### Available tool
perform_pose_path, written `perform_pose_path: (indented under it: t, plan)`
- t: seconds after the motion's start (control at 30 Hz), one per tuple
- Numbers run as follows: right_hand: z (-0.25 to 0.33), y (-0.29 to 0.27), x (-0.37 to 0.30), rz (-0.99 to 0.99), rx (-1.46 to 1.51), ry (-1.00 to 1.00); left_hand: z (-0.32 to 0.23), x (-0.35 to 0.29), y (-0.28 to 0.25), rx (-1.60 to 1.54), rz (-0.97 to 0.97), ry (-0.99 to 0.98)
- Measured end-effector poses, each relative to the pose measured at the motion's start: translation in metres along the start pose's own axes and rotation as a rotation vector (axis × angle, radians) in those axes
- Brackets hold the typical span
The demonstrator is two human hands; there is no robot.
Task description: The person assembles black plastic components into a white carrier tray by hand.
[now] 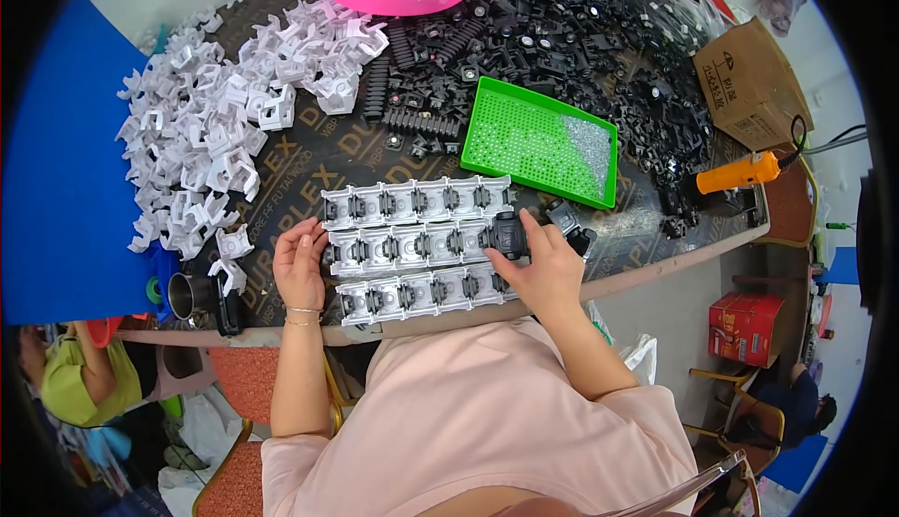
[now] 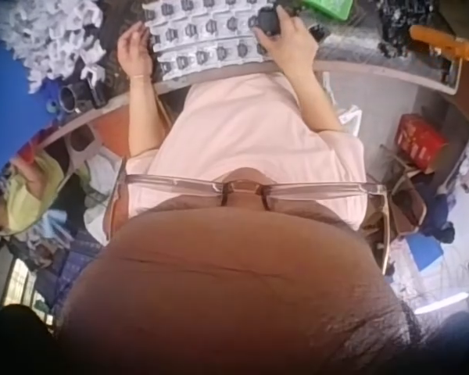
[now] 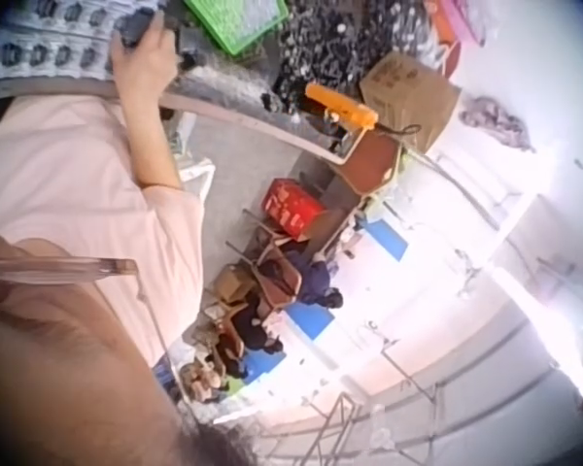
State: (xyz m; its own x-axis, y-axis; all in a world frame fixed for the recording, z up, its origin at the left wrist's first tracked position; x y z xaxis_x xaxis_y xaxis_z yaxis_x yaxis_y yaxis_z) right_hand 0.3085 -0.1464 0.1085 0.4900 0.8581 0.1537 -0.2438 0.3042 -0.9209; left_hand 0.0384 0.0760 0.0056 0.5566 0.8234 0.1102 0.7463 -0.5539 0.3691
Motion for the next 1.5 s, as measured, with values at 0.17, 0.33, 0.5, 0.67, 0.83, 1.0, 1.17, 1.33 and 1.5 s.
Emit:
perform_pose_path:
  t: [0.17, 0.33, 0.5, 0.67, 0.83, 1.0, 1.17, 1.33, 1.5]
  plan:
    - [0.002, 0.007, 0.002, 0.1, -0.027, 0.007, 0.0, 0.0, 0.001, -0.008, 0.01, 0.007]
    - [0.016, -0.008, 0.005, 0.061, -0.018, -0.106, 0.0, 0.0, 0.0, 0.003, 0.013, 0.005]
    - [0.003, 0.011, 0.004, 0.162, 0.081, -0.134, -0.003, -0.002, 0.003, 0.086, -0.043, -0.013]
    - [0.005, 0.007, 0.013, 0.196, 0.101, -0.158, -0.011, -0.015, 0.01, 0.539, -0.014, -0.052]
    - [-0.004, -0.002, 0.017, 0.207, 0.221, -0.151, -0.027, -0.029, 0.03, 0.722, 0.005, -0.185]
    - [-0.03, -0.013, 0.015, 0.311, 0.373, 0.026, -0.022, -0.038, 0.026, 0.714, 0.025, -0.253]
    - [-0.021, 0.007, 0.009, 0.37, 0.329, -0.021, -0.015, -0.04, 0.041, 0.619, 0.049, -0.278]
    - [-0.028, 0.011, 0.012, 0.389, 0.357, 0.006, -0.013, -0.039, 0.04, 0.694, 0.063, -0.3]
    - [-0.038, -0.003, 0.014, 0.33, 0.369, -0.047, -0.014, -0.034, 0.047, 0.497, 0.104, -0.29]
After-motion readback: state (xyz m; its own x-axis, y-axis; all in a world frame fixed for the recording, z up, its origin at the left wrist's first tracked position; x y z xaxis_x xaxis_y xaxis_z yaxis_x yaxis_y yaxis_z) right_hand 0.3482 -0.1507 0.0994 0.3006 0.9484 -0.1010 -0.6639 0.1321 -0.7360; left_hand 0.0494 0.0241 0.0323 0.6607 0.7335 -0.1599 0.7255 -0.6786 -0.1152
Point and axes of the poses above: each hand's wrist, its own x-axis towards the middle knuckle, its own y-axis out of the palm, z = x × y, the point moved 9 cm from there along x, towards the middle knuckle, and after that the axes turned 14 degrees about z, right-handed, at the moved point
